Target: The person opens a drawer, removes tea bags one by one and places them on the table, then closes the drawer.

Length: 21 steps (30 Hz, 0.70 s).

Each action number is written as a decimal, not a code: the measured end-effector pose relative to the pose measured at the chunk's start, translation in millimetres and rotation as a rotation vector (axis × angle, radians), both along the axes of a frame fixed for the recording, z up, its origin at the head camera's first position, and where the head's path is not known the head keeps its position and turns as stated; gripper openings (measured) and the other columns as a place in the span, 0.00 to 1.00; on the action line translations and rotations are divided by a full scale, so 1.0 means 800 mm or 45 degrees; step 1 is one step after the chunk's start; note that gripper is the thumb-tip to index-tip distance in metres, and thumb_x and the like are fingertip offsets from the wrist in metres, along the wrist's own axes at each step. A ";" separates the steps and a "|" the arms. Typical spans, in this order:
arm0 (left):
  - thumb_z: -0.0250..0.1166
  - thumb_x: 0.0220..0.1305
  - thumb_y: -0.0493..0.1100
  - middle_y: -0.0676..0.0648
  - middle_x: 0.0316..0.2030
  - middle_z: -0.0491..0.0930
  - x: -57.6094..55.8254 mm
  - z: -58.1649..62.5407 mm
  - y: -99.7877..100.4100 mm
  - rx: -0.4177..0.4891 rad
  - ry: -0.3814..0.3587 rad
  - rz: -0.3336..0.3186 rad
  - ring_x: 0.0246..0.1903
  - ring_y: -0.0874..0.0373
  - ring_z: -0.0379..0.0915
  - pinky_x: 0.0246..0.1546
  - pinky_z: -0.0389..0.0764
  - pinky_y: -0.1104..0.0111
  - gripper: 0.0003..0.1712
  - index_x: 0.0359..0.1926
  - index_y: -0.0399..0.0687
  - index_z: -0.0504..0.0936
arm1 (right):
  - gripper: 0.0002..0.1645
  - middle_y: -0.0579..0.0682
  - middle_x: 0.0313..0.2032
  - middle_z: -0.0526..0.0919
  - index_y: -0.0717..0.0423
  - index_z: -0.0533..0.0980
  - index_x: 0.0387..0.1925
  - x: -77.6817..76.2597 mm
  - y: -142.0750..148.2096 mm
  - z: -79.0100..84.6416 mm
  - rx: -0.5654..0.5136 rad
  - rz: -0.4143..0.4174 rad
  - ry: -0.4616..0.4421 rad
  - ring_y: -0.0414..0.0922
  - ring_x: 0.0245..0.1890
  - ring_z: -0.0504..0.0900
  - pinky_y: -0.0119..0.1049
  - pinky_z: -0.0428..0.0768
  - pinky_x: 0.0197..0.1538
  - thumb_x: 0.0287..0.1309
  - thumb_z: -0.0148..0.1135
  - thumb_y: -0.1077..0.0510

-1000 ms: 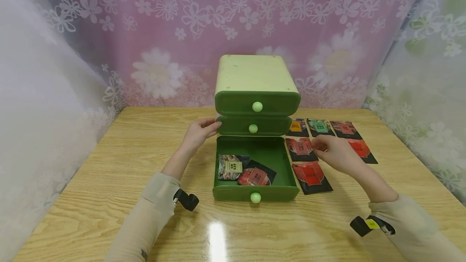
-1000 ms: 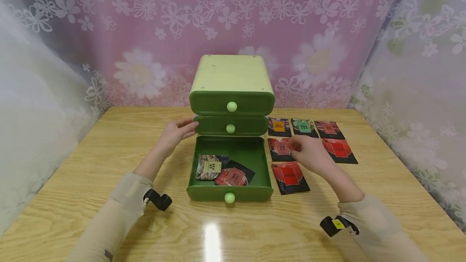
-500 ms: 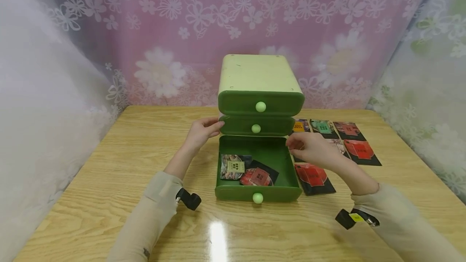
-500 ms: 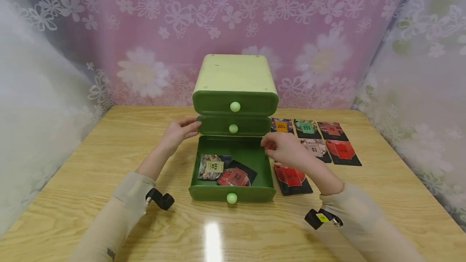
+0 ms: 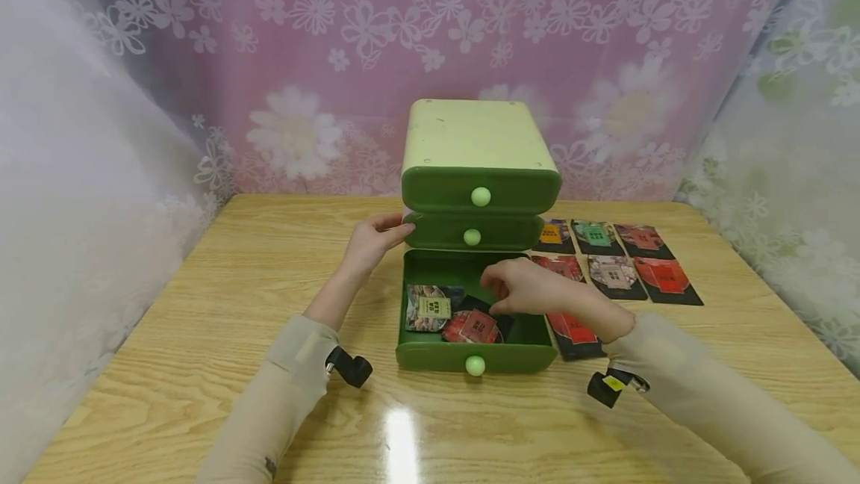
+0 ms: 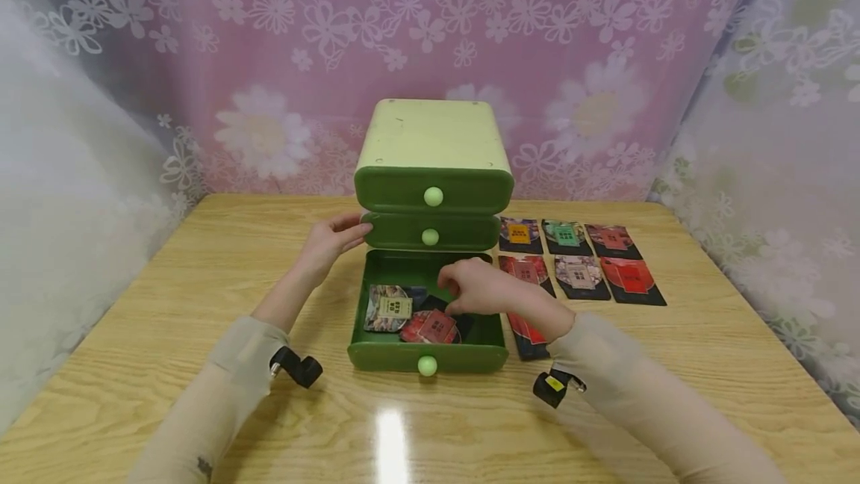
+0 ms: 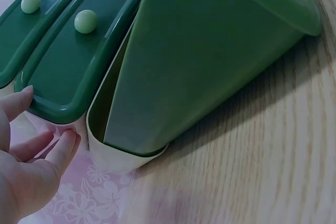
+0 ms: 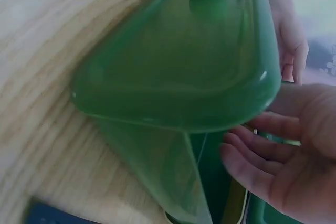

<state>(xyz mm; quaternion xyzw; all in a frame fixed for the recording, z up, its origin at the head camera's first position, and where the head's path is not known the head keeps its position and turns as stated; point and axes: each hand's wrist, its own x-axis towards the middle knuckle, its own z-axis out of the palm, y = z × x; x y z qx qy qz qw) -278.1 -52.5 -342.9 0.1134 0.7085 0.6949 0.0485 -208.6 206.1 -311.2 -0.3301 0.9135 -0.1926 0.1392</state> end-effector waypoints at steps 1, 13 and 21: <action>0.64 0.54 0.47 0.44 0.50 0.68 0.000 0.000 0.000 0.003 0.001 -0.002 0.46 0.58 0.67 0.49 0.73 0.68 0.28 0.54 0.40 0.69 | 0.20 0.50 0.38 0.74 0.57 0.71 0.45 -0.001 -0.003 -0.001 0.033 0.039 0.000 0.43 0.36 0.72 0.38 0.77 0.37 0.48 0.64 0.58; 0.63 0.54 0.47 0.44 0.50 0.69 0.000 0.001 0.000 -0.021 0.014 -0.024 0.45 0.58 0.68 0.49 0.73 0.66 0.28 0.54 0.41 0.69 | 0.30 0.50 0.54 0.65 0.53 0.66 0.55 -0.011 -0.024 -0.017 0.323 0.420 0.016 0.46 0.54 0.62 0.41 0.71 0.54 0.47 0.64 0.63; 0.63 0.55 0.47 0.44 0.50 0.70 0.000 0.000 0.000 -0.031 0.017 -0.018 0.45 0.59 0.68 0.47 0.74 0.69 0.27 0.54 0.41 0.69 | 0.33 0.54 0.54 0.64 0.55 0.63 0.57 -0.008 -0.027 -0.031 0.342 0.523 0.134 0.49 0.52 0.63 0.42 0.73 0.52 0.47 0.63 0.63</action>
